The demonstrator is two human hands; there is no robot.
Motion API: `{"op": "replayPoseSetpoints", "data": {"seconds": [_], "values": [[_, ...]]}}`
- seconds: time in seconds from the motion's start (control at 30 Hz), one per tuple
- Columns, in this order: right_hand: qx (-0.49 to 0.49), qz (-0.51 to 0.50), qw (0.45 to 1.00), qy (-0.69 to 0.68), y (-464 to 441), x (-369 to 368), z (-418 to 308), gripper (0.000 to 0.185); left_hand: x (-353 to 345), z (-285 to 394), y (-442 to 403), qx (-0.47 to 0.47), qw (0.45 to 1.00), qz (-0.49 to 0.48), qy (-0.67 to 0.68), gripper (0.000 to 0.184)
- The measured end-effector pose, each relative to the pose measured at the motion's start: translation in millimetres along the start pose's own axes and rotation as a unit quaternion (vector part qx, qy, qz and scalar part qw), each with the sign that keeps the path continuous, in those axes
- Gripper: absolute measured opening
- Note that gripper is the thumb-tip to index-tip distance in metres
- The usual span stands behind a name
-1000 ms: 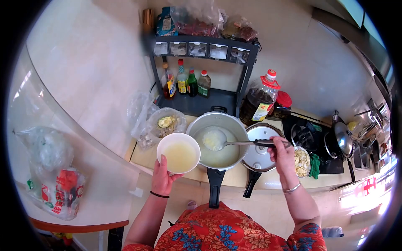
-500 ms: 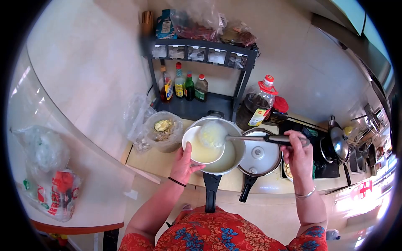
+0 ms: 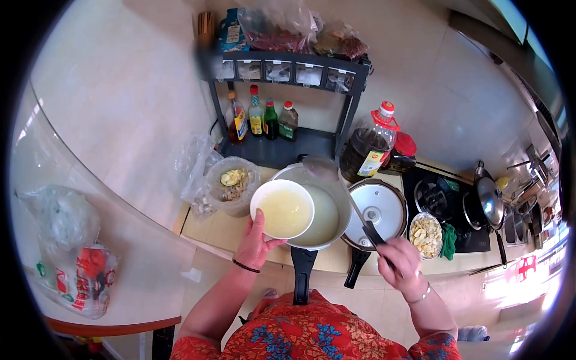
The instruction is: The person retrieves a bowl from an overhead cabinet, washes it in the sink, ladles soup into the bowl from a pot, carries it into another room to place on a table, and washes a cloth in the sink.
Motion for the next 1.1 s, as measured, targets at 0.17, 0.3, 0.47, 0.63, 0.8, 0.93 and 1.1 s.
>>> {"op": "replayPoseSetpoints", "data": {"seconds": [0.17,0.3,0.47,0.63,0.8,0.93,1.1], "values": [[-0.048,-0.053,0.997,-0.016,0,-74,39,0.021,11,9,25,-0.021,0.999,0.028,-0.02,0.053],[-0.087,-0.062,0.994,-0.014,2,-112,48,0.019,25,15,47,-0.039,0.998,0.044,-0.011,0.051],[-0.225,0.031,0.956,-0.188,-4,-136,57,0.015,40,14,69,-0.048,0.997,0.052,-0.018,0.051],[-0.377,0.005,0.857,-0.351,-4,-151,62,0.016,40,16,80,-0.049,0.997,0.054,-0.023,0.053],[-0.414,0.017,0.77,-0.485,-7,-154,52,0.019,43,16,86,-0.052,0.997,0.054,-0.025,0.054],[-0.44,0.044,0.717,-0.539,0,-144,58,0.023,45,16,87,-0.058,0.996,0.055,-0.027,0.053],[-0.454,0.066,0.686,-0.564,7,-119,58,0.023,43,16,85,-0.061,0.997,0.053,-0.015,0.051]]}}
Point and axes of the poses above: each hand's wrist, its own y-axis away from the middle knuckle, its own x-axis out of the back of the hand, z = x × y, the point moved 2 cm from there along -y, towards the middle knuckle, and after that the axes turned 14 degrees about -z, right-handed, at the moved point
